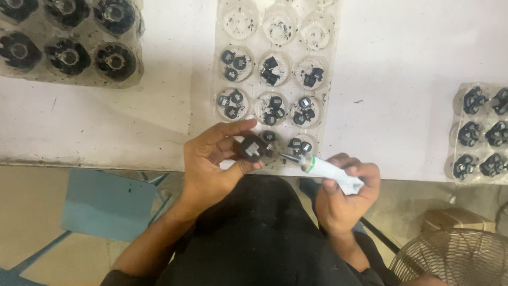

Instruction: The person picks up small black rotor-like plastic parts from a tray one at a time and squeezes adhesive from a tube onto each part, then places the treated part back into the tray. At the end the person wipes the adhesive tube with a cloth.

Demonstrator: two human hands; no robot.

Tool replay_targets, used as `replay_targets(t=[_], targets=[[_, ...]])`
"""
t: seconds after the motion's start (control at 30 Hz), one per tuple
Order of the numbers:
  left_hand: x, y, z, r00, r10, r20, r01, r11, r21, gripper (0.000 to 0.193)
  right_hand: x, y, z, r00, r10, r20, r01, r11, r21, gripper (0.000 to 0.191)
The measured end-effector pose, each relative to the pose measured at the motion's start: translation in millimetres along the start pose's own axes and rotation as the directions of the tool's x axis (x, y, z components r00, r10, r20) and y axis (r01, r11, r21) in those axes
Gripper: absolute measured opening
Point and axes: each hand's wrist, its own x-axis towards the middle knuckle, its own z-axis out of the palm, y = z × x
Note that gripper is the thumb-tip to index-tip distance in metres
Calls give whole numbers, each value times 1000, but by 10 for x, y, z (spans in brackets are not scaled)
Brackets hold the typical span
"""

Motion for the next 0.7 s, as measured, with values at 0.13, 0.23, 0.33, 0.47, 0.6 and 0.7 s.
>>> replay_targets(t=[0.13,0.23,0.33,0.47,0.6,0.7], targets=[[-57,146,95,988,151,18,-152,985,77,47,-60,-156,81,977,-211,41,215,965,-149,38],[-79,196,102,987,154,47,-156,986,50,44,-77,-225,150,938,-335,90,345,879,-330,41],[-104,216,74,991,108,73,-108,994,9,45,-87,-269,208,913,-379,147,402,788,-467,43],[-136,202,49,994,75,76,-75,997,1,46,-62,-240,254,899,-402,172,435,778,-453,41],[-151,179,21,995,63,74,-61,998,-27,44,-47,-198,273,887,-409,213,462,779,-424,41],[-176,185,-14,997,47,63,-44,998,-51,45,-54,-191,274,849,-466,248,528,750,-398,43]])
